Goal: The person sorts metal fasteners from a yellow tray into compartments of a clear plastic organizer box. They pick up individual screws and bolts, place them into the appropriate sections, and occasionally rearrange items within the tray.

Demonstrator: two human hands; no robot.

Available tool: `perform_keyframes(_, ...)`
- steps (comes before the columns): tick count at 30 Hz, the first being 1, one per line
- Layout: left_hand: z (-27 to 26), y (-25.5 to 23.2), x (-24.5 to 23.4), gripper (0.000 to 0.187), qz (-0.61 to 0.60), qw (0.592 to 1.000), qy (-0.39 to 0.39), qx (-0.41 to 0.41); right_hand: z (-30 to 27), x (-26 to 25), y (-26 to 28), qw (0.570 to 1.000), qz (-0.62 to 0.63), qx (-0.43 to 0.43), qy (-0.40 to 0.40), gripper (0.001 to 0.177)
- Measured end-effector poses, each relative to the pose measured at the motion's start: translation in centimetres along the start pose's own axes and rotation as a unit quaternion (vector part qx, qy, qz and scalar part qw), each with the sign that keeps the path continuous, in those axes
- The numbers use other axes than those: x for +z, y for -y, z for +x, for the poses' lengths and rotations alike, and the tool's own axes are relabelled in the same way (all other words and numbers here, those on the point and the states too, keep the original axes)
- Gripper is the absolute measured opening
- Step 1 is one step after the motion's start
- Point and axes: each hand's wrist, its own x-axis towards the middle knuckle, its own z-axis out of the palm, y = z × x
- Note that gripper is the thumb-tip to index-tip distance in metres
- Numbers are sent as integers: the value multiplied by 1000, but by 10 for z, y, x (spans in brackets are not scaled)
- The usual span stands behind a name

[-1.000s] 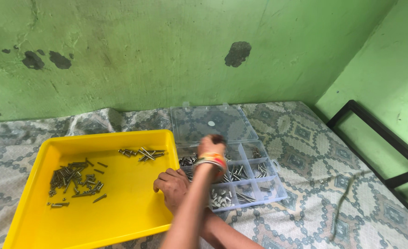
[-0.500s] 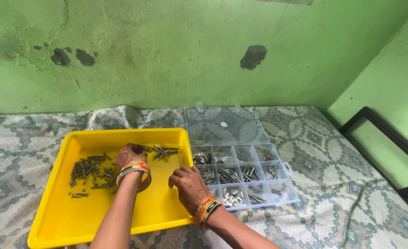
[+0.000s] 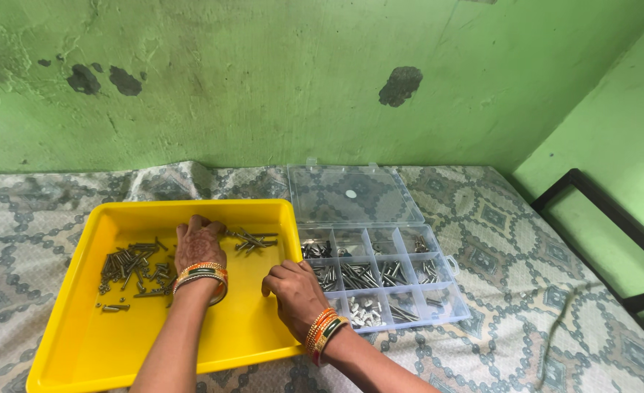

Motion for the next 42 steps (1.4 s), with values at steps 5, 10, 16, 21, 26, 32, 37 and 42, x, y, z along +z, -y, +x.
perform_keyframes(5,-11,-3,-24,27,50,997,50,2,-1,1,1,1000,-2,8,3,19)
perform_keyframes(10,-12,3,-29,21,101,991,77,47,-1,1,1,1000,-1,4,-1,20)
perform_keyframes(16,-17,0,-43,48,199,965,147,92,-3,4,1,1000,-3,7,-2,20)
perform_keyframes(21,-13,-16,-31,38,196,969,104,112,-4,4,-2,1000,-3,4,0,20)
perform_keyframes(26,14,-73,36,18,-74,968,23,239,-12,21,-15,997,39,-13,-70,25)
perform_keyframes(32,-6,-205,126,20,-272,921,232,151,-15,31,-22,999,39,-7,-25,15)
perform_keyframes(37,-27,-275,176,30,-353,888,296,0,-11,8,-7,999,35,15,-27,21)
perform_keyframes(42,-14,-275,189,34,-347,902,255,8,-12,12,-12,999,40,10,-31,19)
